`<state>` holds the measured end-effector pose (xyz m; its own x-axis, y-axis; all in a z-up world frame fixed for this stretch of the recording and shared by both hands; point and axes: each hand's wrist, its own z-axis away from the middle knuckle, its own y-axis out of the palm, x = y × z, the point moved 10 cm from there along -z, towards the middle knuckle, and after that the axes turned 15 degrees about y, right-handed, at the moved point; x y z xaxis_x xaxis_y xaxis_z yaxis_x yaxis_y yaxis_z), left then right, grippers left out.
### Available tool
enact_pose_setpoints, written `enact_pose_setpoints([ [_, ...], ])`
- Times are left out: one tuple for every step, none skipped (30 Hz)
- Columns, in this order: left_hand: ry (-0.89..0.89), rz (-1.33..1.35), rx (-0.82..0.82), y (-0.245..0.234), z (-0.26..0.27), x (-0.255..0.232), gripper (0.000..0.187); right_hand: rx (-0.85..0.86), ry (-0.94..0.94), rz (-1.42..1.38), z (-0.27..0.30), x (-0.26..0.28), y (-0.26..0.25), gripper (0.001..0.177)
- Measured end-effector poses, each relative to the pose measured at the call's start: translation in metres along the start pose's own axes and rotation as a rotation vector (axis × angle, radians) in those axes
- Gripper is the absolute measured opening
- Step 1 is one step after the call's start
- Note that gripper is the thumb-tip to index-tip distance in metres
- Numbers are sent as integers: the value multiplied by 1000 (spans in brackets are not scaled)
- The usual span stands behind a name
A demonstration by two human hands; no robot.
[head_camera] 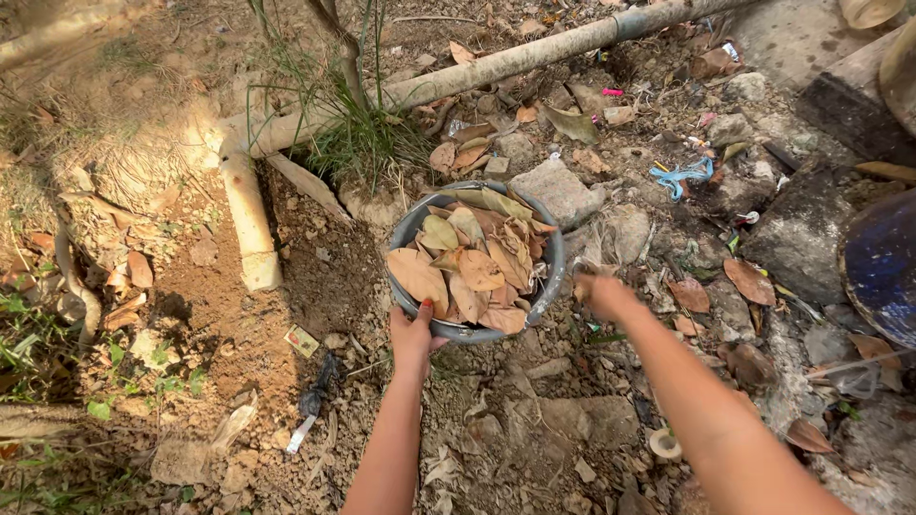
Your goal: The person gathers dry leaves from the ground by hand and places them into a bucket, then carries the bucket and empties it into a larger container.
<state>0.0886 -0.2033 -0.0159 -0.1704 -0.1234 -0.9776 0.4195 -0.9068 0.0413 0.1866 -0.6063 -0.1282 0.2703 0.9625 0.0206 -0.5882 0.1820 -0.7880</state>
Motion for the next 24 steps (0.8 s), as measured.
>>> enact_pose_setpoints([
  [-5, -12, -4, 0, 0, 0, 33, 16, 16, 79, 12, 2, 8, 84],
  [-11, -25, -8, 0, 1, 0, 33, 33, 33, 160, 23, 3, 14, 90],
  [-14, -19, -6, 0, 1, 0, 33, 32, 48, 201, 29, 3, 16, 85],
  [-18, -13, -4, 0, 1, 0, 33, 31, 62, 244, 30, 3, 19, 80],
  [-22, -7, -3, 0, 1, 0, 33, 30, 76, 286, 28, 1, 25, 75],
  [-15, 5, 1, 1, 0, -1, 32, -21, 57, 261, 22, 1, 26, 73],
  [-8, 16, 6, 1, 0, -2, 32, -73, 37, 236, 14, -1, 25, 71],
  [-1, 26, 10, 2, 0, -2, 31, -123, 18, 210, 6, -6, 24, 69],
  [-6, 33, 8, 1, 0, -2, 31, -170, -12, 156, 1, -11, 19, 66],
  [-11, 41, 7, 2, 1, -2, 31, -218, -41, 101, 0, -16, 10, 64],
  [-15, 49, 6, 2, 2, -3, 31, -267, -69, 47, 3, -15, -1, 62],
  [-18, 45, 5, 2, 2, -4, 31, -263, -49, 40, 7, -16, -12, 50],
  [-21, 41, 3, 2, 2, -5, 31, -259, -29, 34, 15, -17, -28, 40],
  [-25, 37, 1, 2, 2, -6, 31, -255, -9, 28, 24, -16, -48, 32],
  [-23, 40, -1, 2, 3, -7, 31, -246, 14, -15, 33, -12, -69, 31],
  [-19, 42, 0, 2, 2, -7, 31, -238, 38, -61, 43, -9, -91, 29],
  [-16, 45, 1, 3, 1, -8, 30, -231, 63, -107, 54, -7, -111, 28],
  [-13, 47, 3, 3, 1, -7, 31, -312, 10, -227, 69, -1, -137, 27],
  [-10, 49, 5, 3, -1, -6, 31, -393, -42, -346, 84, 1, -162, 27],
  [-6, 52, 7, 5, -3, -5, 31, -476, -97, -465, 99, 5, -182, 26],
  [-4, 80, -6, 8, -4, -3, 31, -593, -254, -499, 119, 20, -199, 24],
  [-4, 107, -19, 11, -4, 0, 31, -706, -412, -529, 140, 32, -212, 22],
  [-5, 134, -32, 15, -4, 4, 30, -819, -572, -556, 163, 41, -221, 21],
  [-12, 135, -54, 19, -5, 7, 31, -844, -605, -514, 172, 49, -221, 19],
])
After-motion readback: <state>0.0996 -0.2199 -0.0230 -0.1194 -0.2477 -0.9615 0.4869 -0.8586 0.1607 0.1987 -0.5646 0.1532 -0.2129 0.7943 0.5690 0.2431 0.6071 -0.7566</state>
